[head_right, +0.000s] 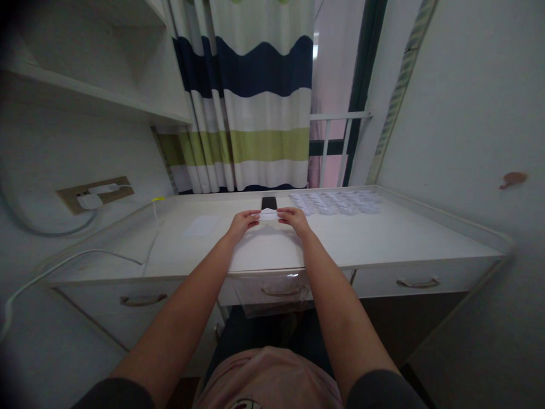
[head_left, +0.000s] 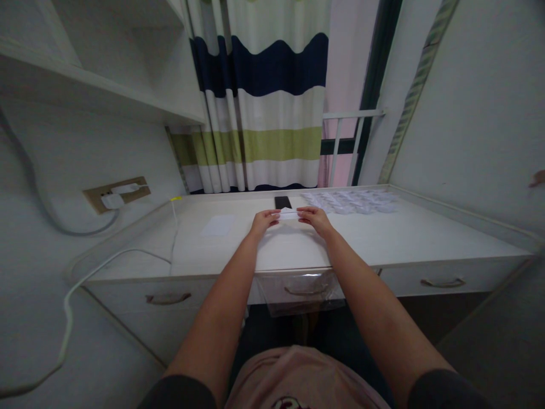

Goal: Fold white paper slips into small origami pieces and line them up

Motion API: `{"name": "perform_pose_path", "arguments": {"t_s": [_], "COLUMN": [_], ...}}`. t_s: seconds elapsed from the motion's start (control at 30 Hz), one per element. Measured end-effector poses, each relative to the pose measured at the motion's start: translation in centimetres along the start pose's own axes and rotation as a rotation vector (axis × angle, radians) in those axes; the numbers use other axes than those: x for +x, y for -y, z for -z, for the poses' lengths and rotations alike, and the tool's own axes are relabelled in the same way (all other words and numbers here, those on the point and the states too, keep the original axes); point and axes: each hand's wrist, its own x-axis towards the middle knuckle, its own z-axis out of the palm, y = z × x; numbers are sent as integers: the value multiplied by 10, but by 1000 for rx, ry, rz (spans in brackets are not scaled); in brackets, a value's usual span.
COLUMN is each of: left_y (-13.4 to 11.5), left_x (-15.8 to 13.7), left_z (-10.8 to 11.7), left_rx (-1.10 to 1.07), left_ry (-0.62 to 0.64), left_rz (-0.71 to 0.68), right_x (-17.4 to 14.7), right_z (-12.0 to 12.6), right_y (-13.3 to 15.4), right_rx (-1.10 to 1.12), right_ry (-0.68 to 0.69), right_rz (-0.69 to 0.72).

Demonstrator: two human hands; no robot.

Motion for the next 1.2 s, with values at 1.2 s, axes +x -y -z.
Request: {"name": "perform_pose_path", "arguments": {"t_s": [1.2], "left_y": [3], "left_x": [2], "left_z": [0], "left_rx": [212], "left_ry": [-14], "left_rz": [-19], "right_x": [13], "right_z": [10], "right_y": [-11], "right_rx": [-382], "right_ry": [31], "right_rz": [141]}}
